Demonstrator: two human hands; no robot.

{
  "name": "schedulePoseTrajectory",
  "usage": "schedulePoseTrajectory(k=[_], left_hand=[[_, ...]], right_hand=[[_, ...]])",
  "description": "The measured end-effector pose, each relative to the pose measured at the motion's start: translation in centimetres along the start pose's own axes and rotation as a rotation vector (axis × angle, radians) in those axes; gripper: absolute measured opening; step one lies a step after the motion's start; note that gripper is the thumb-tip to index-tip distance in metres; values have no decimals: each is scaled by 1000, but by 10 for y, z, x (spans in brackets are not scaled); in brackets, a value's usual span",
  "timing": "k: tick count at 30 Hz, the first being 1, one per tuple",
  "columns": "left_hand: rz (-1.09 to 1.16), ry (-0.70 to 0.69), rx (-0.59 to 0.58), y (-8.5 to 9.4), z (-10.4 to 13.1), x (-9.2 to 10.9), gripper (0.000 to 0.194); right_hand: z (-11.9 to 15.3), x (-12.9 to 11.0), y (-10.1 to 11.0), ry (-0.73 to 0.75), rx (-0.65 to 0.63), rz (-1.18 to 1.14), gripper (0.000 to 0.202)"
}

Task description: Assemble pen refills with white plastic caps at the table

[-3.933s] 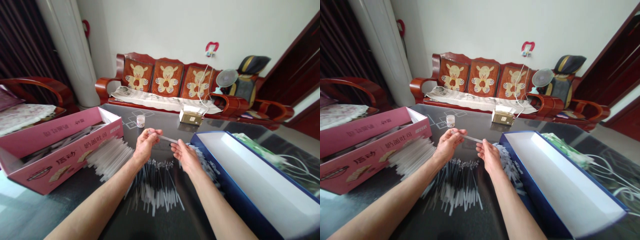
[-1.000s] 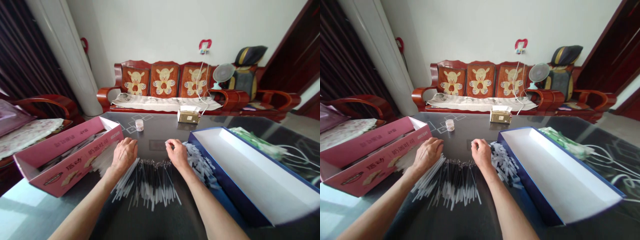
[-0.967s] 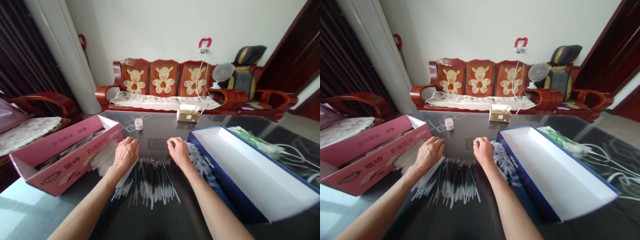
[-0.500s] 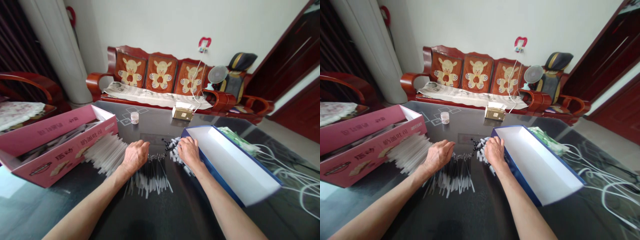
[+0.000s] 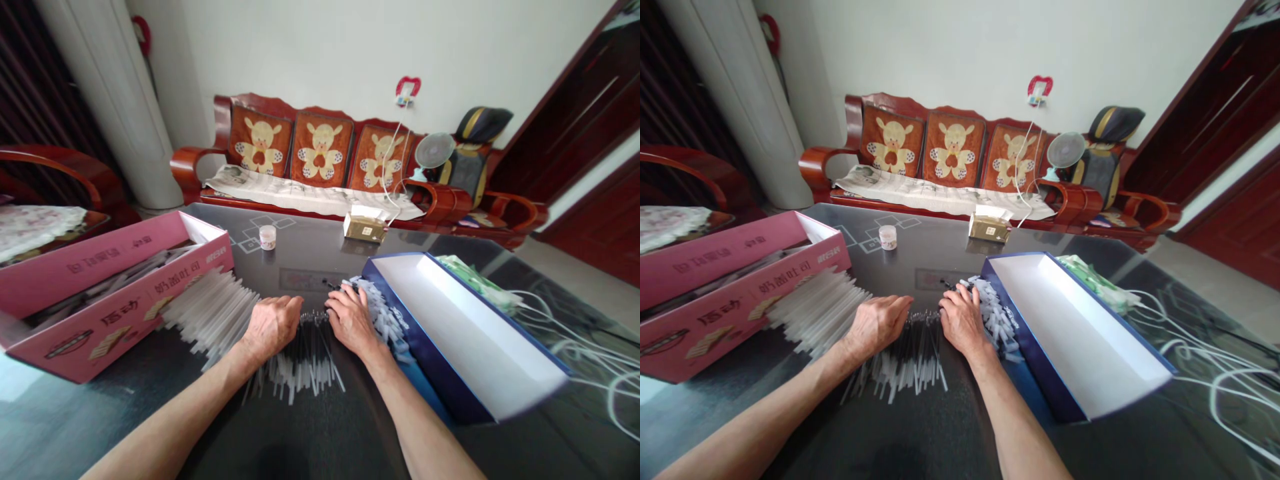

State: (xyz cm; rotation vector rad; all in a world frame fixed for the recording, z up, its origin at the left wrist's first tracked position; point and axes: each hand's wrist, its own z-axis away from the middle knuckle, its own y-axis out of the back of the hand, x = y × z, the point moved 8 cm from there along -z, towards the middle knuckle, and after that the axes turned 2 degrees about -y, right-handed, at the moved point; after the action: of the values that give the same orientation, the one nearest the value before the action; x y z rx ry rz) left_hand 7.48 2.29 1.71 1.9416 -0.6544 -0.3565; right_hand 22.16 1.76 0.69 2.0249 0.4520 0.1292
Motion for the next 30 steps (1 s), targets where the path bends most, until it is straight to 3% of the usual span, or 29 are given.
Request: schedulePoseTrajectory(k=[8,18,25,30], left_hand=[[-2,14,-26,-6,2,-3,28],[3,-23,-18,-7,2,2,27],[42,25,9,-1,1,-5,28],[82,-46,-2,0,1,9,24]], right_hand=[[5,18,1,-69,22,25,16],[5,6,4,-50,48,29,17],[3,-9,20,16,242,-185,23],[11,-20,9,101,249,-371,29]])
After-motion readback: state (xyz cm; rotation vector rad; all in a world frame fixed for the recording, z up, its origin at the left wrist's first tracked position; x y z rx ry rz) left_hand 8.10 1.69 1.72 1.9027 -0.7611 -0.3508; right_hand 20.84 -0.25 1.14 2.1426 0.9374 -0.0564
